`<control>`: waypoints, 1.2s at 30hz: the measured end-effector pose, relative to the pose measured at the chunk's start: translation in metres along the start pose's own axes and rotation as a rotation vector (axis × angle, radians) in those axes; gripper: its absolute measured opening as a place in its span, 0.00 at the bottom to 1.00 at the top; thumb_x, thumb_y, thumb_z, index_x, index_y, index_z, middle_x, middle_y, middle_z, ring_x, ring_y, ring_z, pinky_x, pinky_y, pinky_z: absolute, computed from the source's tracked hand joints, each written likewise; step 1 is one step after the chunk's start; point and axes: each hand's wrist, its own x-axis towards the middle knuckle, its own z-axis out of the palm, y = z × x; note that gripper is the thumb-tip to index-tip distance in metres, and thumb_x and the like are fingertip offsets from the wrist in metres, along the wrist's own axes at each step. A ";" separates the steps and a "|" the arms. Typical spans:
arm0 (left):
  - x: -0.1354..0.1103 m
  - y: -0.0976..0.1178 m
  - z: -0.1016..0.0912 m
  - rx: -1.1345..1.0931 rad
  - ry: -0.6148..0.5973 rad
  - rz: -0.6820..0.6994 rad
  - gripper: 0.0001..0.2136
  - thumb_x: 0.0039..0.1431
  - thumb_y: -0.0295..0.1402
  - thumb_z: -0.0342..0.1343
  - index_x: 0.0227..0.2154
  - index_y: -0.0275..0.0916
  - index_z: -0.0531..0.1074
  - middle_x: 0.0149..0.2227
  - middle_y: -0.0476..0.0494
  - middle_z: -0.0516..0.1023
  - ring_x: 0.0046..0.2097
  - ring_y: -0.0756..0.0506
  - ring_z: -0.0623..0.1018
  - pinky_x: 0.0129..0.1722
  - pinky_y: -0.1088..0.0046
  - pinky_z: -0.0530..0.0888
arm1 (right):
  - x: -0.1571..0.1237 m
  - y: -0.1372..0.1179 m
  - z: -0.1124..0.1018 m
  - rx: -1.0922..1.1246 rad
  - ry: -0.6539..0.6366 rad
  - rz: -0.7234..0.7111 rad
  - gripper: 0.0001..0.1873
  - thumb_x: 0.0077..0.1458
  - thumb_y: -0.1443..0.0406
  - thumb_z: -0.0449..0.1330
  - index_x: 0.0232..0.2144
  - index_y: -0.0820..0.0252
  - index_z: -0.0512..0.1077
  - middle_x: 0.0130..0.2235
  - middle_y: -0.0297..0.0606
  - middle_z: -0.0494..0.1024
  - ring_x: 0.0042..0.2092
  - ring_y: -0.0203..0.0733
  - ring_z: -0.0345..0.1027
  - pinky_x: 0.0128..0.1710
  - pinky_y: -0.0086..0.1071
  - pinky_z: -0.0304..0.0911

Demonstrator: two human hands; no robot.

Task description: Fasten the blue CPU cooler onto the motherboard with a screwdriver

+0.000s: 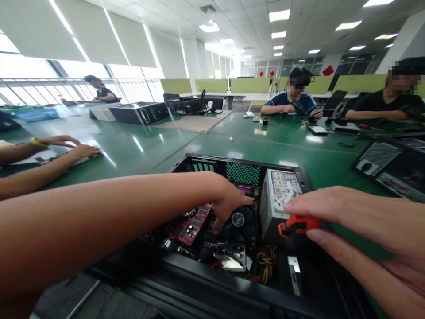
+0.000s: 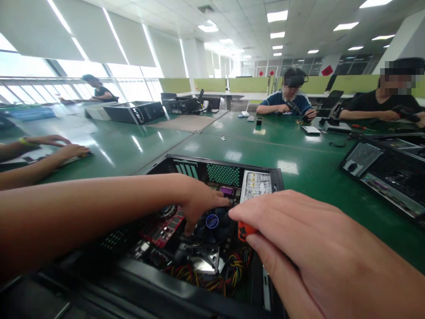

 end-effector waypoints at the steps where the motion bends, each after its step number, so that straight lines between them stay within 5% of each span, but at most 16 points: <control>1: -0.004 0.005 0.003 0.024 0.039 -0.022 0.68 0.27 0.28 0.79 0.81 0.46 0.64 0.78 0.28 0.74 0.72 0.20 0.79 0.69 0.48 0.81 | -0.002 0.000 -0.001 0.003 -0.001 0.000 0.14 0.75 0.49 0.69 0.47 0.50 0.87 0.38 0.39 0.88 0.44 0.50 0.85 0.53 0.41 0.79; 6: -0.024 0.019 0.014 0.069 0.054 -0.033 0.70 0.39 0.30 0.79 0.87 0.50 0.51 0.86 0.27 0.60 0.74 0.20 0.78 0.70 0.46 0.79 | -0.007 0.005 -0.001 0.015 -0.006 0.022 0.14 0.75 0.50 0.69 0.48 0.50 0.87 0.38 0.40 0.89 0.44 0.50 0.85 0.53 0.41 0.80; 14: -0.030 0.003 0.019 0.141 0.128 0.008 0.64 0.51 0.45 0.81 0.87 0.49 0.53 0.79 0.23 0.72 0.66 0.18 0.84 0.64 0.41 0.82 | 0.008 0.011 0.007 0.000 -0.012 0.068 0.13 0.75 0.50 0.69 0.49 0.50 0.87 0.39 0.40 0.89 0.45 0.51 0.85 0.53 0.41 0.80; 17: -0.027 -0.012 0.018 0.085 0.126 0.056 0.64 0.46 0.48 0.84 0.85 0.50 0.58 0.74 0.26 0.77 0.64 0.22 0.85 0.66 0.45 0.80 | 0.013 0.011 0.006 -0.015 -0.016 0.082 0.13 0.75 0.50 0.69 0.49 0.49 0.87 0.39 0.40 0.89 0.45 0.51 0.86 0.53 0.41 0.81; 24: -0.014 -0.035 0.020 -0.100 0.088 0.149 0.63 0.36 0.39 0.86 0.79 0.46 0.65 0.73 0.30 0.79 0.70 0.24 0.82 0.73 0.49 0.76 | 0.020 0.009 0.009 -0.035 -0.036 0.092 0.13 0.74 0.51 0.69 0.50 0.49 0.87 0.40 0.40 0.90 0.45 0.51 0.86 0.53 0.41 0.81; 36: -0.006 -0.054 0.027 -0.220 0.048 0.263 0.67 0.33 0.31 0.83 0.81 0.41 0.60 0.78 0.27 0.74 0.76 0.26 0.76 0.77 0.49 0.72 | 0.016 0.007 0.011 -0.035 -0.013 0.116 0.13 0.74 0.51 0.69 0.52 0.48 0.87 0.42 0.40 0.91 0.47 0.53 0.87 0.54 0.42 0.82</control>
